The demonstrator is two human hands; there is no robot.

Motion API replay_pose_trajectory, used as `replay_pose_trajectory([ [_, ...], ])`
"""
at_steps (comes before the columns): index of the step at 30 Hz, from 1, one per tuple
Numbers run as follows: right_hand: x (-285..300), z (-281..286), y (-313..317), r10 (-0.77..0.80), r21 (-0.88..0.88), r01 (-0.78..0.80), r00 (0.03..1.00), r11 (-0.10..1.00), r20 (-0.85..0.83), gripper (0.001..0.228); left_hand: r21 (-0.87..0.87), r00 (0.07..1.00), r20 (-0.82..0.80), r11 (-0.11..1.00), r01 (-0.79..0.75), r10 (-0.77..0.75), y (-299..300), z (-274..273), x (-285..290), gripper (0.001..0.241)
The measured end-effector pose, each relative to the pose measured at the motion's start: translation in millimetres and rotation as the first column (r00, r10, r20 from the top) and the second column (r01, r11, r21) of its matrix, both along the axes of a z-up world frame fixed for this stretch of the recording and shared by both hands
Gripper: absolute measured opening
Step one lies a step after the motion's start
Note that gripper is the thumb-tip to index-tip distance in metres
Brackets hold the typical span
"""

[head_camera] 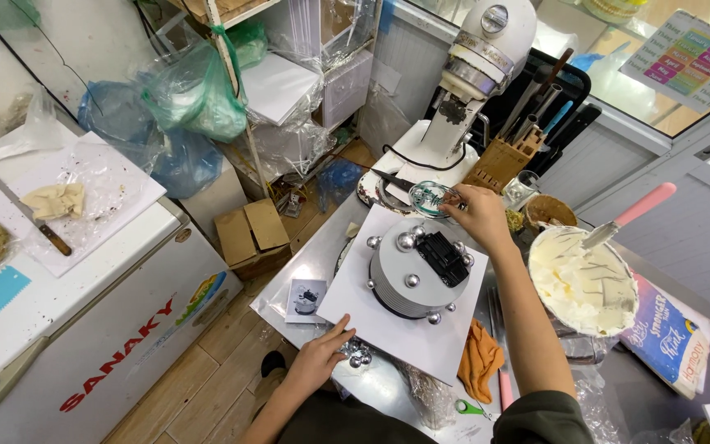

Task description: The person is preparing cake decorations, specifically unpacking silver decorative balls and a 'Happy Birthday' cake topper in a bakery kitchen.

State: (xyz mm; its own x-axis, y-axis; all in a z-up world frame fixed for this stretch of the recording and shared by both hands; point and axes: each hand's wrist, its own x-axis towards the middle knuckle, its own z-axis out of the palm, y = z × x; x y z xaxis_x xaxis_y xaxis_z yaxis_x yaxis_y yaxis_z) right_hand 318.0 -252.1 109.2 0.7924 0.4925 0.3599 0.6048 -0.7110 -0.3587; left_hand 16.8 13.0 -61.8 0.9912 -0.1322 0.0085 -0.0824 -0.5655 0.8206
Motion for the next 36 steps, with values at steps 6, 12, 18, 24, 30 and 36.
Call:
replay_pose_trajectory([
  [6,-5,-3,1,0.01,0.028,-0.01,1.0,1.0,0.01,0.027,-0.004,0.998,-0.061,1.0,-0.013,0.012,-1,4,1,0.055],
  [12,-11,3,4,0.038,0.067,-0.036,0.999,0.997,-0.029,0.024,-0.012,1.0,-0.027,1.0,-0.006,0.006,-1,0,2,0.054],
  [18,-8,2,5,0.021,0.067,-0.01,0.986,0.998,-0.163,0.024,-0.003,1.0,-0.017,1.0,0.006,-0.006,0,0,3,0.054],
  [24,-8,2,8,0.032,0.052,-0.023,0.982,0.998,-0.184,0.024,0.013,1.0,-0.025,1.0,0.011,-0.01,-1,-3,2,0.054],
  [30,-7,-2,9,0.031,0.033,-0.027,0.989,0.999,-0.143,0.026,0.025,0.997,-0.074,1.0,0.004,-0.002,-2,1,2,0.054],
  [36,-8,-1,12,0.018,0.072,-0.001,0.97,0.997,-0.243,0.032,0.022,0.999,-0.032,1.0,0.005,-0.004,-2,-5,3,0.055],
])
